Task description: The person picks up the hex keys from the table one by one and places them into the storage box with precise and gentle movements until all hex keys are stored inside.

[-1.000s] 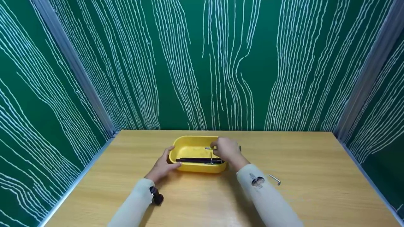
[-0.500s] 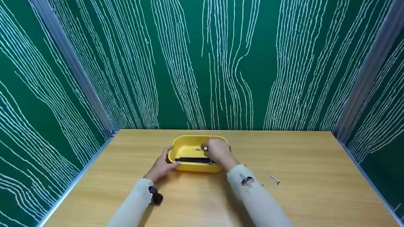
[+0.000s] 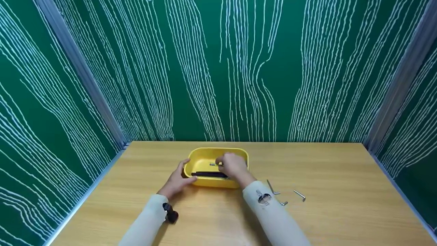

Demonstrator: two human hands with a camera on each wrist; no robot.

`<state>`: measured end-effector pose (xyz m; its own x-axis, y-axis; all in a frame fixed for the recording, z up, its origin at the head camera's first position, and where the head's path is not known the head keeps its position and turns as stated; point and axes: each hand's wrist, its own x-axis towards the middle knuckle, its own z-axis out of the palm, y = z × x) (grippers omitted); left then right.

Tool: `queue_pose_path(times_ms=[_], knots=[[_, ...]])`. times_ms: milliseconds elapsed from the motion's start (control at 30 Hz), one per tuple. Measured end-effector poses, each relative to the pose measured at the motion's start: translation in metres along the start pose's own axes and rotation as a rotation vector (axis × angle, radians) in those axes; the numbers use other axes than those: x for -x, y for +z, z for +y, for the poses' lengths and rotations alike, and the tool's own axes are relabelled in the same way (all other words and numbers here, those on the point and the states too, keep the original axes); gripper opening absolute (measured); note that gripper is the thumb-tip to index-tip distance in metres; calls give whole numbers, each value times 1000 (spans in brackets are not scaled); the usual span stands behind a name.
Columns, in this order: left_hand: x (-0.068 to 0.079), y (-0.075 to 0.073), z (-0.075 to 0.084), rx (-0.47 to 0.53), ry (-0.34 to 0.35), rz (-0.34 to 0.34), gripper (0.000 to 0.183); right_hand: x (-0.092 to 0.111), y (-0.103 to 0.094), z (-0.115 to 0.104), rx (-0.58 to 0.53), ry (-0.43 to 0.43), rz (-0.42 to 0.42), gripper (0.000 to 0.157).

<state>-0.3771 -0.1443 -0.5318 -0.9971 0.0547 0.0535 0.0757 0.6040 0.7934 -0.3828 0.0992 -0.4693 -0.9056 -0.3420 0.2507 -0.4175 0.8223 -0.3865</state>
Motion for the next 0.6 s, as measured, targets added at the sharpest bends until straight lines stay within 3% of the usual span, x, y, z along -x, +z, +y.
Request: queue_pose_path(times_ms=[433,600], knots=[[-1,1,-1,19,-3,-6,90,-3,17,4,10,8,-30,16],[-2,1,-1,18,-4,-3,92,-4,20,6,-36,49,-52,15]])
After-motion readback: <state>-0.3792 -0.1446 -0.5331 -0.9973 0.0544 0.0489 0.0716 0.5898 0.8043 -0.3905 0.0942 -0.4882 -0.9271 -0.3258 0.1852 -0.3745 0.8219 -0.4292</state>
